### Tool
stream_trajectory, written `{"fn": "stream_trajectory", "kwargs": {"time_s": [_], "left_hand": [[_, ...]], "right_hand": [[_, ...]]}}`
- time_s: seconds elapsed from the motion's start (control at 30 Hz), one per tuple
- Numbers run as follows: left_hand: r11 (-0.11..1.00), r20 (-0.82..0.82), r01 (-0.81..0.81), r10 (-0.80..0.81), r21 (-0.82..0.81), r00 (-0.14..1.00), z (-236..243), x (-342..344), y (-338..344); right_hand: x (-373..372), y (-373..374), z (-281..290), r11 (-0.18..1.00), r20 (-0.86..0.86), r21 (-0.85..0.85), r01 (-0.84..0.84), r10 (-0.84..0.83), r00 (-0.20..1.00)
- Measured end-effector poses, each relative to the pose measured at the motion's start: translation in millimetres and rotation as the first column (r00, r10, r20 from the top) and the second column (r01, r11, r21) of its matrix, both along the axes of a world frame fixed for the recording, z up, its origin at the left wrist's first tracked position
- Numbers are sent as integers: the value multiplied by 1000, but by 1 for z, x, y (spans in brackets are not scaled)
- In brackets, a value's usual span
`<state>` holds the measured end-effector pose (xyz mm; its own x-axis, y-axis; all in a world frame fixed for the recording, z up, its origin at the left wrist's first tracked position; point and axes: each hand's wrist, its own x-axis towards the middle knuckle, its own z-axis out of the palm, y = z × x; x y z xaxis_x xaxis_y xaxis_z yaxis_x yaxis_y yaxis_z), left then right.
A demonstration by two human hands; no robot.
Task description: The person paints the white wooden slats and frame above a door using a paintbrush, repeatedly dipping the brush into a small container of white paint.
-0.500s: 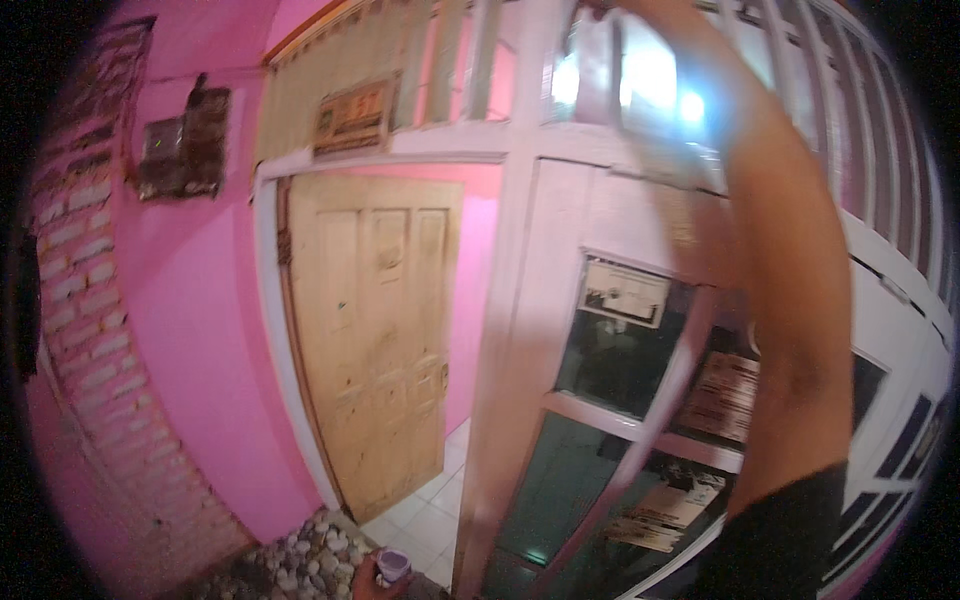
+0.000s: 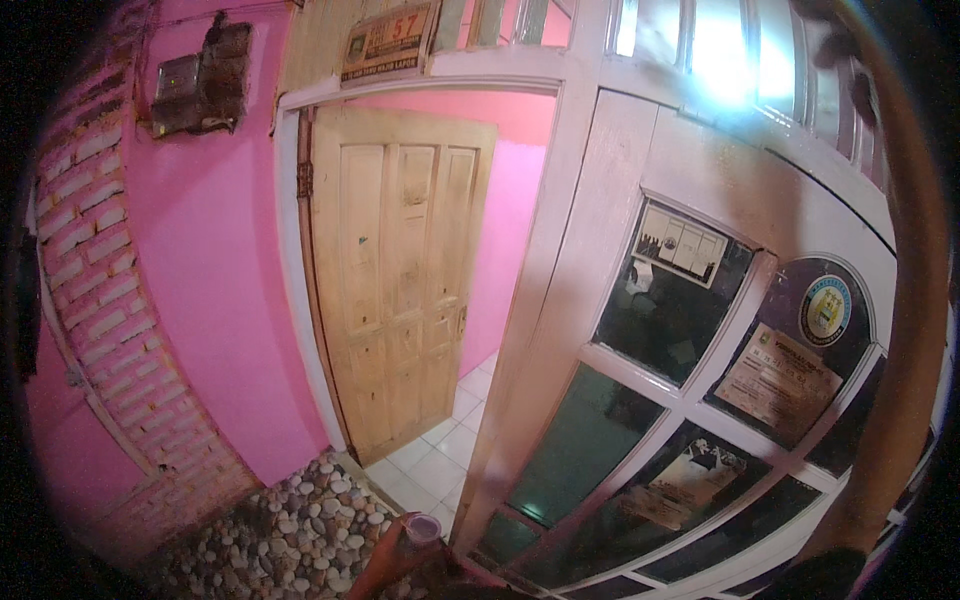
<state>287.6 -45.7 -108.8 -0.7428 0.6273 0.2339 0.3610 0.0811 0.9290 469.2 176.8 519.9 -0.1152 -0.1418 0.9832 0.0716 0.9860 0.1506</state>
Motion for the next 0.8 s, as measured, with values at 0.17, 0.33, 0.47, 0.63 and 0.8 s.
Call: {"fn": "stream_trajectory", "kwargs": {"time_s": [0.17,0.33,0.47,0.63,0.8], "left_hand": [[996,211,-15,-4,85,978,23,27,-9],[997,288,66,-53,-35,956,10,33,-6],[997,230,75,-66,-31,971,17,47,-11],[996,203,88,-91,22,975,12,61,-8],[998,184,57,-50,-30,982,4,74,-2]], "right_hand": [[38,64,-111,974,-41,-215,74,-85,996],[63,70,-258,707,-127,-661,-250,223,966],[46,37,-342,185,-203,-919,-349,537,819],[33,53,-466,-383,-478,-872,-307,526,703],[19,24,-496,-569,-493,-800,-192,438,752]]}}
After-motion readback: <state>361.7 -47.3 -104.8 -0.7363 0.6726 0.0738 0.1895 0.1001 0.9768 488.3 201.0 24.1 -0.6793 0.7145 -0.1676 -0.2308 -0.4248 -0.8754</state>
